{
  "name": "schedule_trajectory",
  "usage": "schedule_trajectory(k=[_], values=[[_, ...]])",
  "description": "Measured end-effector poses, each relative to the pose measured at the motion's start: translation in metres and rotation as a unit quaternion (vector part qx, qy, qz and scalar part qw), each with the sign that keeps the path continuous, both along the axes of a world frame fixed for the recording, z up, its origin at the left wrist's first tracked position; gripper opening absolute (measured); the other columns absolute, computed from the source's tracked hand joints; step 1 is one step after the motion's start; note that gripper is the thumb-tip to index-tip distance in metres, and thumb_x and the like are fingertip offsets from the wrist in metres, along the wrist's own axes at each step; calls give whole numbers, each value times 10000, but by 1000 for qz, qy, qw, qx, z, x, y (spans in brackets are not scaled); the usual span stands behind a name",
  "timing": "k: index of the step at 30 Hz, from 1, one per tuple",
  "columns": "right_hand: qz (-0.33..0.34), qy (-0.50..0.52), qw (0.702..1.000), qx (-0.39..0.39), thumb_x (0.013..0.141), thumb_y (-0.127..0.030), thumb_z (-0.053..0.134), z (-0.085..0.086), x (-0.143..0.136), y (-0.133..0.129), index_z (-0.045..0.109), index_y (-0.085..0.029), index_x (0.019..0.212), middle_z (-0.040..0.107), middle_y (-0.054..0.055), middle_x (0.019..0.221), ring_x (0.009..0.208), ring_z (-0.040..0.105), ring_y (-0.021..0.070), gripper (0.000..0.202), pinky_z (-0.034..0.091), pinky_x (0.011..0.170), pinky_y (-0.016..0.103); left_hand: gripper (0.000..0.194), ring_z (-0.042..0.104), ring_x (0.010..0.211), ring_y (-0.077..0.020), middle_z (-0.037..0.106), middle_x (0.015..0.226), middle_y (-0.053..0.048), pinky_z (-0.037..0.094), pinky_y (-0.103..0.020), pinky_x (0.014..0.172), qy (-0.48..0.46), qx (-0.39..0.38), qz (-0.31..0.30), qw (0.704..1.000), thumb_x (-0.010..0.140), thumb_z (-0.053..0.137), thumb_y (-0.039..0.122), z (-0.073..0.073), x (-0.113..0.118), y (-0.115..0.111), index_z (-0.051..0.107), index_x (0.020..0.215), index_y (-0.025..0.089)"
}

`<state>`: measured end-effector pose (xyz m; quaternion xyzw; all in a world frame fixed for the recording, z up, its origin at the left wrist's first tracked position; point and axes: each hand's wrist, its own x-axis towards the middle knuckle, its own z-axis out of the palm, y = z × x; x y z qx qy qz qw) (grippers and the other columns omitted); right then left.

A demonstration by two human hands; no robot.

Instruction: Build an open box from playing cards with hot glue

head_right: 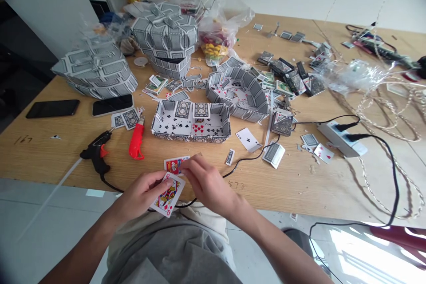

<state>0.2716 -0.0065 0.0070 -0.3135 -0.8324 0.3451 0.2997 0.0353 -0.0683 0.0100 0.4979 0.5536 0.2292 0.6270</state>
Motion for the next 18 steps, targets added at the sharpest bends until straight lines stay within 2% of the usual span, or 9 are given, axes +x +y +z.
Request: schedule_trajectory(k=[3, 6, 14, 16, 18], values=[[25, -17, 998, 60, 1126, -235, 602, -3, -5, -9, 682, -227, 1161, 730, 82, 1059, 950, 701, 217, 88, 612, 825, 351, 480, 555, 738, -182, 649, 794, -22, 430, -261, 644, 0, 26, 10, 1000, 1051, 551, 619, 3, 2, 1, 704, 956, 175], [32, -44, 991, 126, 1130, -197, 576, -4, -7, -12, 678, -213, 1171, 751, 89, 1062, 937, 689, 228, 111, 605, 800, 363, 466, 554, 743, -184, 655, 800, -20, 415, -270, 653, 20, 36, -1, 999, 1083, 499, 579, 6, 4, 2, 698, 953, 178], [55, -126, 976, 168, 1133, -135, 457, -7, -16, -13, 572, -215, 1030, 661, 80, 939, 836, 609, 240, 174, 539, 692, 361, 347, 532, 673, -169, 650, 751, -3, 333, -284, 626, 98, 78, -46, 991, 1096, 469, 424, 14, 10, 1, 586, 846, 213], [34, -122, 977, 173, 1108, -112, 455, -6, -13, -8, 538, -229, 1004, 637, 71, 907, 813, 602, 240, 177, 523, 672, 358, 353, 503, 657, -166, 626, 714, -1, 304, -292, 619, 119, 96, -78, 985, 1076, 496, 391, 18, 9, 0, 547, 774, 218], [-19, -118, 980, 161, 1078, -89, 463, -2, -3, 1, 513, -240, 1003, 624, 60, 895, 794, 605, 233, 176, 516, 670, 351, 402, 459, 626, -155, 572, 659, 12, 274, -298, 606, 129, 101, -100, 981, 1074, 505, 407, 20, 5, -2, 494, 719, 219]])
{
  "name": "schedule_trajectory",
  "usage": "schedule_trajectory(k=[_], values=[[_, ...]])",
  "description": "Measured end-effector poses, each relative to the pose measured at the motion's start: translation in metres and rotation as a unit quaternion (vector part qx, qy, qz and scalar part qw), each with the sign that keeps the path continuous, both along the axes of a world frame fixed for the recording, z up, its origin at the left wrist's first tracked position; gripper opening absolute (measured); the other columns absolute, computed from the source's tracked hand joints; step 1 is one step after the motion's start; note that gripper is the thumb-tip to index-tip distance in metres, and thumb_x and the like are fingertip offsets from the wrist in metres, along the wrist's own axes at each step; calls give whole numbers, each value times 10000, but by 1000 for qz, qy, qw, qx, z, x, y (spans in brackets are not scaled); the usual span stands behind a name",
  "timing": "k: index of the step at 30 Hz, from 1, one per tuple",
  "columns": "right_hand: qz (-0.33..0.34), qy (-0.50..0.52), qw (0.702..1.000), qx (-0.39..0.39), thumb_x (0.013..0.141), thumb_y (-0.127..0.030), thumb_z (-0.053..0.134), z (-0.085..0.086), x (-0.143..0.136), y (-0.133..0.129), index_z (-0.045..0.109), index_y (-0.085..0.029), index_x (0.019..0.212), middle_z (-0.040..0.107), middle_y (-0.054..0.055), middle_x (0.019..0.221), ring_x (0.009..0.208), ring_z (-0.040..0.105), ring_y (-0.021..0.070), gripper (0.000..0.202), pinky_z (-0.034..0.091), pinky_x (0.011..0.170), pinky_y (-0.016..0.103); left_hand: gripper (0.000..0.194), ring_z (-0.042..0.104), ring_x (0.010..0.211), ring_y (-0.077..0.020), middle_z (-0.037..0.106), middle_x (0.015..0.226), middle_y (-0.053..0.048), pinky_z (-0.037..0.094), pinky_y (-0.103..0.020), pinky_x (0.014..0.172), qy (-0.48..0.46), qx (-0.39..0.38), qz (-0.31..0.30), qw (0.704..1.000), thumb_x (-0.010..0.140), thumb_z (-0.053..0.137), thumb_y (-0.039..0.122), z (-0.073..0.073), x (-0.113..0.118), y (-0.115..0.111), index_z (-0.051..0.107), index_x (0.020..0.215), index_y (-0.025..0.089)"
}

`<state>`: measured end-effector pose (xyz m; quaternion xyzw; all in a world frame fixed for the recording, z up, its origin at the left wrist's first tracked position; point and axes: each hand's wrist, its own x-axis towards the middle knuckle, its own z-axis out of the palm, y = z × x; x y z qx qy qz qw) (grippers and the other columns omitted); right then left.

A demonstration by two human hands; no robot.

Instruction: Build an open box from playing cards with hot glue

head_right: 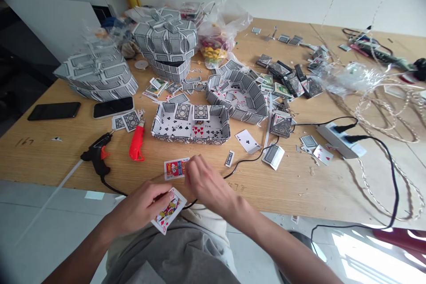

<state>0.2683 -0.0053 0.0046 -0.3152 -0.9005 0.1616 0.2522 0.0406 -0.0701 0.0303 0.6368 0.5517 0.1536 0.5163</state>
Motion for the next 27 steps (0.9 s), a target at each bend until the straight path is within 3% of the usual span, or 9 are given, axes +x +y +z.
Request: schedule_trajectory(k=[7, 12, 16, 19, 21, 23, 25, 27], values=[[-159, 36, 985, -50, 1058, -202, 629, 14, 53, 28, 587, -239, 1035, 664, 44, 931, 769, 666, 193, 61, 555, 675, 308, 512, 403, 651, -140, 454, 683, 36, 306, -253, 582, -72, -47, 113, 990, 1073, 490, 634, -8, -18, -4, 460, 772, 221], [-210, 46, 976, -33, 1074, -261, 650, 10, 71, 35, 681, -237, 986, 746, 39, 891, 717, 714, 192, 96, 584, 660, 310, 507, 431, 658, -142, 497, 713, 22, 347, -241, 582, -105, -61, 112, 986, 1061, 517, 651, -12, -11, -2, 510, 804, 214], [-235, 28, 971, 36, 1110, -284, 619, 7, 80, 37, 765, -223, 1127, 839, 73, 976, 758, 780, 216, 159, 607, 709, 336, 516, 430, 636, -137, 513, 704, 20, 345, -243, 567, -111, -53, 111, 986, 1061, 517, 654, -11, -5, 2, 542, 807, 206], [-227, 19, 973, 37, 1125, -307, 586, 11, 74, 30, 783, -198, 1204, 852, 122, 1066, 901, 815, 273, 239, 639, 776, 391, 518, 418, 635, -130, 487, 686, 29, 334, -243, 569, -104, -43, 105, 988, 1071, 512, 638, -11, 0, 6, 532, 790, 203], [-192, 45, 980, -20, 1131, -305, 554, 16, 62, 21, 799, -196, 1167, 836, 144, 1191, 1051, 808, 295, 271, 655, 879, 429, 516, 435, 636, -130, 498, 680, 29, 353, -243, 579, -94, -33, 97, 990, 1069, 530, 627, -12, 4, 10, 543, 780, 199], [-137, 86, 975, -153, 1123, -328, 563, 22, 46, 11, 801, -204, 1164, 827, 133, 1226, 1064, 806, 266, 272, 666, 892, 404, 501, 478, 644, -139, 544, 682, 22, 386, -247, 595, -85, -10, 88, 992, 1067, 553, 605, -12, 11, 15, 583, 782, 194], [-90, 116, 941, -305, 1071, -394, 664, 25, 32, 3, 796, -211, 1198, 835, 111, 1193, 980, 811, 234, 259, 676, 825, 361, 481, 515, 653, -147, 590, 688, 12, 405, -251, 605, -75, 30, 77, 994, 1076, 556, 573, -10, 20, 19, 622, 789, 191], [-58, 146, 902, -402, 1016, -429, 736, 24, 24, 1, 806, -214, 1177, 846, 87, 1107, 901, 799, 215, 278, 668, 777, 342, 474, 534, 654, -146, 614, 691, 8, 406, -252, 603, -61, 73, 60, 994, 1094, 538, 544, -6, 26, 24, 635, 789, 194]])
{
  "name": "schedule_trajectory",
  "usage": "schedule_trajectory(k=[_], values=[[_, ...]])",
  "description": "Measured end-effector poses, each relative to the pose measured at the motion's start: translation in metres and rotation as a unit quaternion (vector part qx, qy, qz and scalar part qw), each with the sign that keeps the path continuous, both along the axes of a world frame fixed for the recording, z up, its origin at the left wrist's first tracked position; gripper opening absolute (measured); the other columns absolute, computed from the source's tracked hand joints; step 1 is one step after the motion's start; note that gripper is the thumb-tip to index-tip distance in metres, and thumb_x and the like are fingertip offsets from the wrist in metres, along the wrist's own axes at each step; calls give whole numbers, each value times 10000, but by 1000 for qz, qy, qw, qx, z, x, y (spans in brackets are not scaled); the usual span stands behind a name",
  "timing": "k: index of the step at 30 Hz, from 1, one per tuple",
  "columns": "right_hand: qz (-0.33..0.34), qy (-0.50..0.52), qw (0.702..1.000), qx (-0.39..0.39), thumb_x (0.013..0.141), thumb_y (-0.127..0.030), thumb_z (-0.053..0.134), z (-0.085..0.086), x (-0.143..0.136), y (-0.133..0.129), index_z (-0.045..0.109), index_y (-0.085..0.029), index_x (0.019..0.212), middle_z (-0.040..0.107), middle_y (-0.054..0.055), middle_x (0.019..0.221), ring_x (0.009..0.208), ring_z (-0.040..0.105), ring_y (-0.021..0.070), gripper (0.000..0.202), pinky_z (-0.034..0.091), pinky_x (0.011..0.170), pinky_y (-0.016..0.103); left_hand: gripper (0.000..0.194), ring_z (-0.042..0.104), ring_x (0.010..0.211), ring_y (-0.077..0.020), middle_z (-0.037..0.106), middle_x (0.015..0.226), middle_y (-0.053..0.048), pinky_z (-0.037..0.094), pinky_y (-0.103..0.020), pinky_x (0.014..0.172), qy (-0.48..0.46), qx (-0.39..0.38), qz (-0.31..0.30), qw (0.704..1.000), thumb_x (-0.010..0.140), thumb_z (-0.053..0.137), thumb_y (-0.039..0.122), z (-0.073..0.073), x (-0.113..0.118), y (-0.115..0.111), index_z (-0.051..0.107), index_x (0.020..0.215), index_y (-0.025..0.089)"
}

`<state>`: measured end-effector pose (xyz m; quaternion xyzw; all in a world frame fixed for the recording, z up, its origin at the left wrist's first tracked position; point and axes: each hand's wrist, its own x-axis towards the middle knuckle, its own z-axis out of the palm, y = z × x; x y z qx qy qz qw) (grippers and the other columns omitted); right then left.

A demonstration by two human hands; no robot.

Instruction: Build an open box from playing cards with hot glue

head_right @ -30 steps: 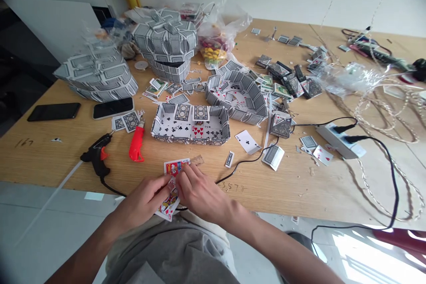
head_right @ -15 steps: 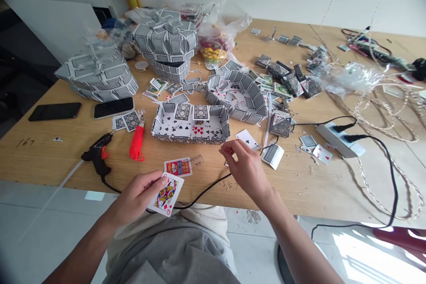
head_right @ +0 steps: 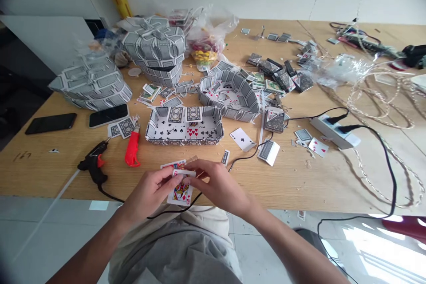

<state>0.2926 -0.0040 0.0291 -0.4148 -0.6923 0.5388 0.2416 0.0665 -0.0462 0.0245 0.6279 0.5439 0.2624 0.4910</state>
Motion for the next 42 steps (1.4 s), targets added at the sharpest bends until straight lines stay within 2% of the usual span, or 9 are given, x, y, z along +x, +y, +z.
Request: schedule_trajectory(k=[5, 9, 12, 17, 21, 27, 30, 36, 42], values=[[-41, 15, 998, -39, 1013, -512, 688, -8, 35, 36, 823, -201, 1151, 840, 84, 962, 785, 759, 213, 366, 616, 686, 344, 366, 694, 757, -164, 769, 864, -19, 493, -255, 677, 68, 113, -9, 991, 1135, 493, 466, 24, -13, 28, 729, 1022, 211], [-182, -95, 977, 55, 999, -509, 653, -13, 95, 88, 799, -205, 1222, 833, 108, 965, 746, 739, 237, 404, 562, 661, 371, 151, 746, 928, -212, 796, 1036, -50, 577, -326, 889, 214, 303, 51, 927, 1068, 607, 289, 34, -48, 88, 731, 1116, 217], [-241, -231, 930, 151, 996, -374, 648, -19, 118, 112, 793, -202, 1201, 786, 111, 800, 688, 698, 268, 304, 518, 677, 423, 301, 684, 1271, -312, 734, 1319, -121, 538, -457, 1122, 309, 369, -11, 877, 967, 644, 137, 27, -66, 145, 704, 1257, 195], [-253, -252, 895, 267, 972, -262, 601, -26, 96, 116, 774, -207, 1169, 800, 168, 1084, 975, 758, 361, 268, 573, 906, 546, 565, 647, 1340, -352, 674, 1432, -158, 502, -545, 1183, 372, 377, -139, 837, 816, 670, 12, 3, -67, 208, 678, 1357, 177], [-219, -214, 879, 366, 1007, -266, 568, -12, 59, 118, 743, -196, 1236, 771, 178, 1227, 1157, 728, 373, 297, 587, 990, 560, 403, 706, 1190, -292, 749, 1243, -117, 552, -485, 1084, 305, 395, -160, 851, 898, 578, 17, -6, -65, 221, 742, 1225, 187], [-28, -173, 919, 353, 874, -67, 594, 15, 4, 157, 668, -171, 1421, 724, 154, 1419, 1338, 671, 316, 562, 527, 1150, 482, 157, 729, 940, -256, 787, 1019, -83, 559, -387, 876, 212, 359, -56, 907, 995, 691, 316, -13, -60, 230, 784, 1023, 192], [52, -180, 928, 321, 837, -90, 683, 14, -22, 177, 683, -158, 1399, 740, 156, 1408, 1322, 679, 321, 567, 532, 1131, 451, 101, 725, 865, -232, 798, 953, -53, 545, -354, 814, 196, 325, -41, 924, 928, 747, 280, -14, -58, 236, 797, 974, 206], [41, -148, 950, 271, 866, -176, 733, 1, -45, 189, 757, -162, 1239, 809, 139, 1262, 1143, 747, 301, 374, 546, 1020, 411, 204, 729, 878, -215, 808, 989, -47, 566, -360, 871, 208, 315, -73, 923, 855, 680, 86, -11, -60, 233, 798, 976, 200], [23, -147, 953, 265, 863, -167, 745, -4, -46, 189, 774, -156, 1149, 824, 134, 1171, 1044, 748, 277, 287, 524, 938, 378, 190, 741, 962, -268, 814, 1014, -75, 551, -401, 918, 245, 306, -89, 916, 872, 682, 118, -6, -54, 233, 796, 1001, 197]])
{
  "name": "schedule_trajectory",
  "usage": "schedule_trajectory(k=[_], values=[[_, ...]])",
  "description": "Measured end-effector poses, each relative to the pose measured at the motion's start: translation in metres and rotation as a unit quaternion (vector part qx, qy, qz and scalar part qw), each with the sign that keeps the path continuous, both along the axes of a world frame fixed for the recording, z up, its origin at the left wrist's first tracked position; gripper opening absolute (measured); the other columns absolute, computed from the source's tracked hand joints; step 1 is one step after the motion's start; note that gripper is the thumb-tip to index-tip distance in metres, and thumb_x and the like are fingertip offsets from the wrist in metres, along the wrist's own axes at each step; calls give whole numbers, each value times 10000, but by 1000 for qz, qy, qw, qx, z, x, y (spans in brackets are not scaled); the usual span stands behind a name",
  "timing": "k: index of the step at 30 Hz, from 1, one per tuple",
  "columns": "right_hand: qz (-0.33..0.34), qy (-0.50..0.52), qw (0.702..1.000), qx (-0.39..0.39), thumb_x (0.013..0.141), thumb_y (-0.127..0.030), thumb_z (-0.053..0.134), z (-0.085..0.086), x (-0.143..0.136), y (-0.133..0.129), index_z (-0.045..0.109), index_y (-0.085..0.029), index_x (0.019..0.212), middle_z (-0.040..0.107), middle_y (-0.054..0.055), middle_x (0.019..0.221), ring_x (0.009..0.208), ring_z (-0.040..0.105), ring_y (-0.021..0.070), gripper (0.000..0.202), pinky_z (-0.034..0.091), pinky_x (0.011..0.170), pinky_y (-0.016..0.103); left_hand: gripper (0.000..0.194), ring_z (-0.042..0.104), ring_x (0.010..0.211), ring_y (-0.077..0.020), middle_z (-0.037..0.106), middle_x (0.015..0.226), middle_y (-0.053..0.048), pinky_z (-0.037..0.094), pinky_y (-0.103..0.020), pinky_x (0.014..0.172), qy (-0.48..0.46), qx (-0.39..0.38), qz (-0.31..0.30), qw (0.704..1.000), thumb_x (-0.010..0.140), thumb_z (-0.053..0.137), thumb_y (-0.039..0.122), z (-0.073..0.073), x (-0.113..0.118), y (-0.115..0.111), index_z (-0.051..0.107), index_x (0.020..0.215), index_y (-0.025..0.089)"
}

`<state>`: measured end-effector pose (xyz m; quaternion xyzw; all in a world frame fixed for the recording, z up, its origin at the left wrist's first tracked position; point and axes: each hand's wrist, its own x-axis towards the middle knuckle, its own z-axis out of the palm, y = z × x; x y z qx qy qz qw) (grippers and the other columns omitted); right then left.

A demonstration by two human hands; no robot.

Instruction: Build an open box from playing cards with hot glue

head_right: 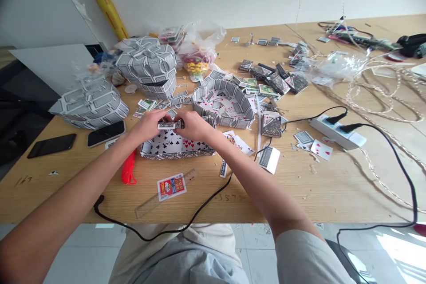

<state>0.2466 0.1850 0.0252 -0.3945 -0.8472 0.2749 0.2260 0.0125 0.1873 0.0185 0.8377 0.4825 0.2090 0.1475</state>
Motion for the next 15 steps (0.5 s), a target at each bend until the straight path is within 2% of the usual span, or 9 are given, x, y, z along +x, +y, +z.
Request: schedule_trajectory(k=[2, 4, 7, 10, 15], values=[[-17, -6, 1000, 4, 927, -211, 716, 0, -2, 0, 766, -153, 1081, 824, 137, 1091, 967, 741, 267, 172, 512, 871, 365, 141, 746, 957, -280, 822, 1007, -84, 545, -395, 892, 8, -8, 7, 1000, 912, 704, 212, 2, 0, 3, 804, 1010, 200], [-40, -2, 999, 13, 967, -190, 656, -1, -4, 0, 738, -158, 1048, 815, 133, 1045, 922, 728, 255, 120, 497, 833, 352, 167, 745, 914, -279, 828, 984, -88, 538, -379, 837, 6, -14, 14, 1000, 955, 704, 322, 3, -1, 7, 807, 1010, 203], [-77, 28, 996, 36, 933, -105, 607, -4, -5, -3, 692, -174, 1087, 799, 112, 1045, 916, 707, 246, 189, 494, 829, 342, 239, 693, 755, -246, 800, 848, -65, 501, -351, 737, 4, -23, 31, 999, 978, 695, 421, 4, -4, 8, 790, 969, 202], [-87, 44, 992, 80, 933, -105, 595, -7, -5, -9, 698, -182, 1080, 780, 111, 1056, 945, 699, 259, 195, 510, 866, 358, 241, 635, 686, -219, 762, 776, -42, 467, -336, 708, -1, -27, 40, 999, 975, 697, 425, 3, -5, 8, 774, 963, 197], [-42, -22, 993, 111, 1009, -144, 568, -8, -7, -15, 779, -151, 1173, 777, 163, 1139, 1040, 707, 298, 268, 528, 982, 416, 185, 597, 663, -210, 727, 727, -27, 437, -329, 693, 13, -31, 44, 998, 979, 693, 368, 5, -3, 9, 760, 932, 203]])
